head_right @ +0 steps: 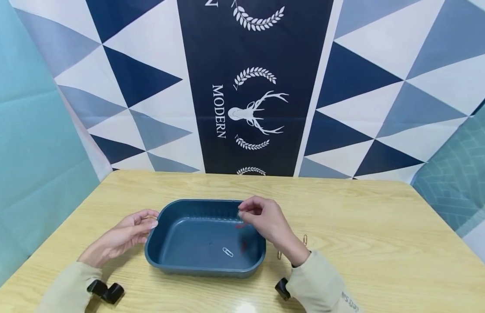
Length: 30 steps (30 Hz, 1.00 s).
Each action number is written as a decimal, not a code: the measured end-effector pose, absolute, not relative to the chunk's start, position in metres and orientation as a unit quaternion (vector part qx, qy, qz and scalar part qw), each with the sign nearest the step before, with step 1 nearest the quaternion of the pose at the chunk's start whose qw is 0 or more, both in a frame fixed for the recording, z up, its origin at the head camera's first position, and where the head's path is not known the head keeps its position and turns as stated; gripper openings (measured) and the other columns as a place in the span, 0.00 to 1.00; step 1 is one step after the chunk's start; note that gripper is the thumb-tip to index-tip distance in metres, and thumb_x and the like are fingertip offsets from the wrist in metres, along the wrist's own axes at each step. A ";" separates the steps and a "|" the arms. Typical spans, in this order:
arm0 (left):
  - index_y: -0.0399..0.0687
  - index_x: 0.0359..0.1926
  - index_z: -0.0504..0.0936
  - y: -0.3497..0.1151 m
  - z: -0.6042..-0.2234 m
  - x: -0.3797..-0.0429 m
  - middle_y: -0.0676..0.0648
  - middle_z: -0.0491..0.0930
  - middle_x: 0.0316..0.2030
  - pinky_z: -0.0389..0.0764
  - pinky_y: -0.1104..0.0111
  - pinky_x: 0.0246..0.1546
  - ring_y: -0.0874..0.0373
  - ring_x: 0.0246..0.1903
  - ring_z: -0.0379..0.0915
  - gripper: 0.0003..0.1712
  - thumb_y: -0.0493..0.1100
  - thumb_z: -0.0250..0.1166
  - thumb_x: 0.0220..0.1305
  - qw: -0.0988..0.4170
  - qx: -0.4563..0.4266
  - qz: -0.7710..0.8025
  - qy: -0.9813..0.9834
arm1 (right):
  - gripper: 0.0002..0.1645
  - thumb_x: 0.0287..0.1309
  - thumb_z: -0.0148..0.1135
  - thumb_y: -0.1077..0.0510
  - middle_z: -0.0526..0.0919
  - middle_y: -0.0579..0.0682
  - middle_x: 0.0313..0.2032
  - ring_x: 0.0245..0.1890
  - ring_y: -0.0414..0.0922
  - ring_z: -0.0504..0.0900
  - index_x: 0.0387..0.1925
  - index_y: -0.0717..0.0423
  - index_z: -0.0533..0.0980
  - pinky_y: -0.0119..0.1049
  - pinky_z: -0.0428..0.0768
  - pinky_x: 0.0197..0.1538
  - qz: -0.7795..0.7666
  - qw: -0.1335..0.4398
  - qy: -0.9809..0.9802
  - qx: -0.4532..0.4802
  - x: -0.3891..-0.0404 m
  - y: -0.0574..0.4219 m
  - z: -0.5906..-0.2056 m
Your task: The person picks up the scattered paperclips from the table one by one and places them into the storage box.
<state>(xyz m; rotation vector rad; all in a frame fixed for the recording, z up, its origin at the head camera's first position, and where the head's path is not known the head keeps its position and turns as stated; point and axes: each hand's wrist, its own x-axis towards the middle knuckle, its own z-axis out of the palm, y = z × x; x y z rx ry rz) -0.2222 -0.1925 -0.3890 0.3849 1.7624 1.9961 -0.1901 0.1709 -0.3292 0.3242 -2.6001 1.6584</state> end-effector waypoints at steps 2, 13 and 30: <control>0.44 0.49 0.70 -0.192 -0.389 -0.222 0.51 0.75 0.35 0.80 0.75 0.29 0.64 0.30 0.74 0.09 0.34 0.57 0.70 0.224 0.140 0.724 0.637 | 0.08 0.59 0.64 0.65 0.83 0.51 0.33 0.29 0.44 0.80 0.40 0.66 0.80 0.33 0.80 0.37 0.533 0.020 -0.839 0.106 -0.190 0.172 -0.329; 0.42 0.49 0.69 -0.190 -0.387 -0.223 0.50 0.75 0.35 0.80 0.75 0.30 0.64 0.30 0.74 0.09 0.34 0.57 0.70 0.220 0.142 0.721 0.641 | 0.08 0.60 0.64 0.65 0.83 0.51 0.34 0.29 0.45 0.80 0.40 0.66 0.80 0.36 0.81 0.37 0.521 0.024 -0.845 0.120 -0.191 0.174 -0.328; 0.42 0.49 0.69 -0.191 -0.385 -0.223 0.50 0.75 0.36 0.80 0.74 0.30 0.63 0.31 0.74 0.10 0.35 0.57 0.70 0.224 0.147 0.720 0.640 | 0.09 0.62 0.61 0.65 0.82 0.53 0.34 0.30 0.49 0.81 0.42 0.68 0.79 0.38 0.81 0.38 0.510 0.011 -0.849 0.141 -0.191 0.174 -0.327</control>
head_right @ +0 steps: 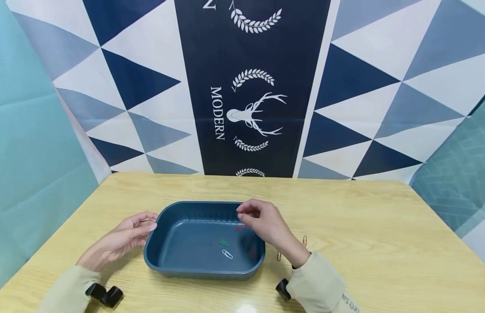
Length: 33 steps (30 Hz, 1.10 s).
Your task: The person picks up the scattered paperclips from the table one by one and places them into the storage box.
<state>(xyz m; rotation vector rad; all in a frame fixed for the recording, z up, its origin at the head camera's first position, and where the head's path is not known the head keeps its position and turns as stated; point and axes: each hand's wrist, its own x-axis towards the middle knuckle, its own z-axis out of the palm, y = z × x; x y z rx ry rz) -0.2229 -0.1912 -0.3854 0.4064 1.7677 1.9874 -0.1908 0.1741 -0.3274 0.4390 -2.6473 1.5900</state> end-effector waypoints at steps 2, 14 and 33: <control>0.42 0.50 0.69 -0.192 -0.387 -0.223 0.50 0.75 0.36 0.80 0.74 0.30 0.63 0.31 0.74 0.10 0.35 0.57 0.70 0.223 0.144 0.719 0.642 | 0.08 0.63 0.60 0.66 0.82 0.54 0.35 0.30 0.50 0.81 0.42 0.68 0.79 0.41 0.83 0.38 0.512 0.011 -0.847 0.143 -0.190 0.173 -0.329; 0.42 0.50 0.69 -0.193 -0.391 -0.221 0.50 0.75 0.36 0.79 0.75 0.30 0.64 0.31 0.74 0.10 0.35 0.57 0.70 0.222 0.144 0.720 0.641 | 0.12 0.65 0.55 0.69 0.83 0.61 0.41 0.37 0.53 0.83 0.47 0.72 0.77 0.40 0.84 0.39 0.519 0.006 -0.840 0.160 -0.191 0.173 -0.333; 0.43 0.48 0.70 -0.192 -0.389 -0.221 0.50 0.75 0.35 0.79 0.75 0.29 0.64 0.29 0.73 0.08 0.35 0.57 0.70 0.217 0.142 0.724 0.639 | 0.10 0.64 0.57 0.67 0.84 0.56 0.40 0.36 0.48 0.83 0.46 0.65 0.79 0.37 0.82 0.37 0.403 0.094 -0.894 0.170 -0.195 0.192 -0.324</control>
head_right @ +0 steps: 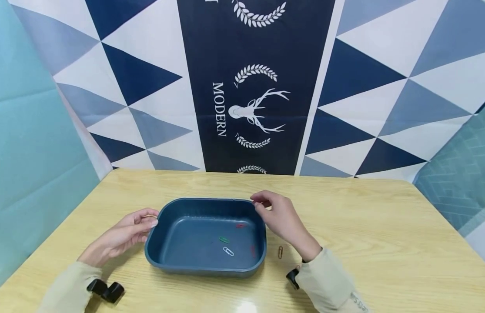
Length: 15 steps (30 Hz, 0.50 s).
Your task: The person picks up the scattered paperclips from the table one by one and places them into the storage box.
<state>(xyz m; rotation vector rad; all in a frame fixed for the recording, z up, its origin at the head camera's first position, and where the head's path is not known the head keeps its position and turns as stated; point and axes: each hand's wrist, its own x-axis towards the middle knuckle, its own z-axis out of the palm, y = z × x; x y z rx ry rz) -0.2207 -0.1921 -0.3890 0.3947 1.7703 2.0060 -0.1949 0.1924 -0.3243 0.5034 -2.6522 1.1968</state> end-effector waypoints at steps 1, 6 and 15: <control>0.43 0.48 0.70 -0.192 -0.388 -0.221 0.50 0.75 0.35 0.79 0.75 0.29 0.64 0.29 0.73 0.08 0.35 0.57 0.70 0.216 0.145 0.724 0.638 | 0.11 0.64 0.57 0.67 0.84 0.56 0.41 0.36 0.48 0.83 0.46 0.65 0.79 0.38 0.82 0.37 0.397 0.097 -0.897 0.170 -0.195 0.194 -0.323; 0.43 0.49 0.69 -0.192 -0.388 -0.221 0.51 0.76 0.35 0.78 0.75 0.28 0.65 0.28 0.73 0.09 0.35 0.57 0.71 0.215 0.145 0.723 0.640 | 0.11 0.65 0.57 0.66 0.84 0.55 0.40 0.37 0.49 0.82 0.46 0.64 0.79 0.39 0.80 0.35 0.366 0.102 -0.909 0.170 -0.196 0.201 -0.323; 0.41 0.49 0.69 -0.192 -0.390 -0.223 0.49 0.75 0.35 0.79 0.75 0.28 0.64 0.30 0.73 0.08 0.35 0.56 0.71 0.214 0.146 0.723 0.640 | 0.10 0.64 0.60 0.64 0.84 0.52 0.38 0.37 0.49 0.81 0.45 0.63 0.80 0.41 0.79 0.36 0.328 0.090 -0.926 0.163 -0.194 0.222 -0.328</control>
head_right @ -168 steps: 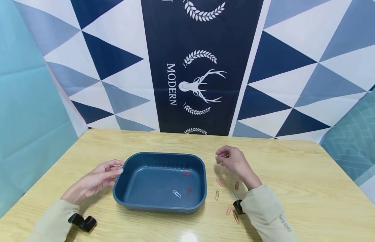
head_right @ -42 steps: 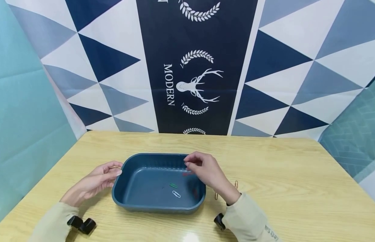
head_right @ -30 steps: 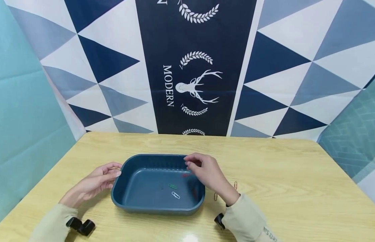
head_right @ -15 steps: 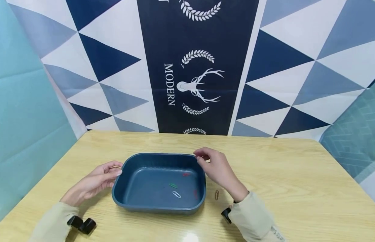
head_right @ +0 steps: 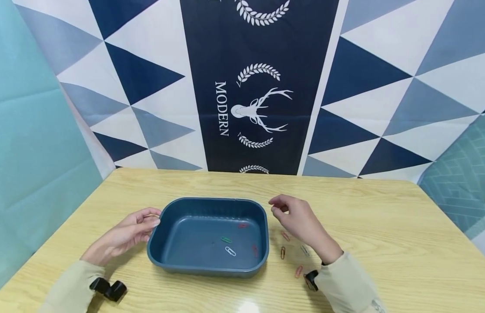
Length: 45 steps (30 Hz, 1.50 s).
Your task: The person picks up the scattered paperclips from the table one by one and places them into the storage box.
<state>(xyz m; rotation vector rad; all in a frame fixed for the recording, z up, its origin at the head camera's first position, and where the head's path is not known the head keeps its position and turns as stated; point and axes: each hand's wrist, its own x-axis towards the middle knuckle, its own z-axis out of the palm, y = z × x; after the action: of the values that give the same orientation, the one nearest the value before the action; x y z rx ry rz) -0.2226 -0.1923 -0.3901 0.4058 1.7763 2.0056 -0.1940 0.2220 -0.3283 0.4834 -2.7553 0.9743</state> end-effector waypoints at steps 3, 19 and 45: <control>0.42 0.49 0.70 -0.192 -0.391 -0.224 0.49 0.75 0.35 0.79 0.75 0.28 0.64 0.29 0.73 0.08 0.35 0.57 0.71 0.214 0.148 0.725 0.637 | 0.09 0.63 0.60 0.64 0.83 0.50 0.36 0.36 0.49 0.81 0.44 0.64 0.80 0.42 0.79 0.36 0.320 0.082 -0.929 0.166 -0.193 0.228 -0.330; 0.42 0.48 0.70 -0.189 -0.391 -0.224 0.49 0.75 0.35 0.80 0.74 0.29 0.63 0.30 0.73 0.08 0.34 0.56 0.71 0.219 0.154 0.724 0.636 | 0.10 0.61 0.62 0.63 0.82 0.48 0.33 0.34 0.49 0.80 0.43 0.65 0.79 0.43 0.77 0.35 0.267 0.075 -0.950 0.146 -0.196 0.263 -0.329; 0.46 0.48 0.71 -0.193 -0.391 -0.223 0.51 0.75 0.35 0.80 0.74 0.30 0.64 0.30 0.74 0.07 0.35 0.56 0.71 0.222 0.156 0.722 0.636 | 0.12 0.55 0.66 0.64 0.82 0.49 0.32 0.32 0.45 0.79 0.40 0.69 0.79 0.38 0.78 0.34 0.255 -0.011 -0.954 0.155 -0.187 0.316 -0.360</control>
<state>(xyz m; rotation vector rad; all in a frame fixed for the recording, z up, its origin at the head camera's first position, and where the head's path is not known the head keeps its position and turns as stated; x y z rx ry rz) -0.2234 -0.1934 -0.3908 0.4296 1.7566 1.9956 -0.1873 0.3158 -0.3599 0.4904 -3.0198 0.8055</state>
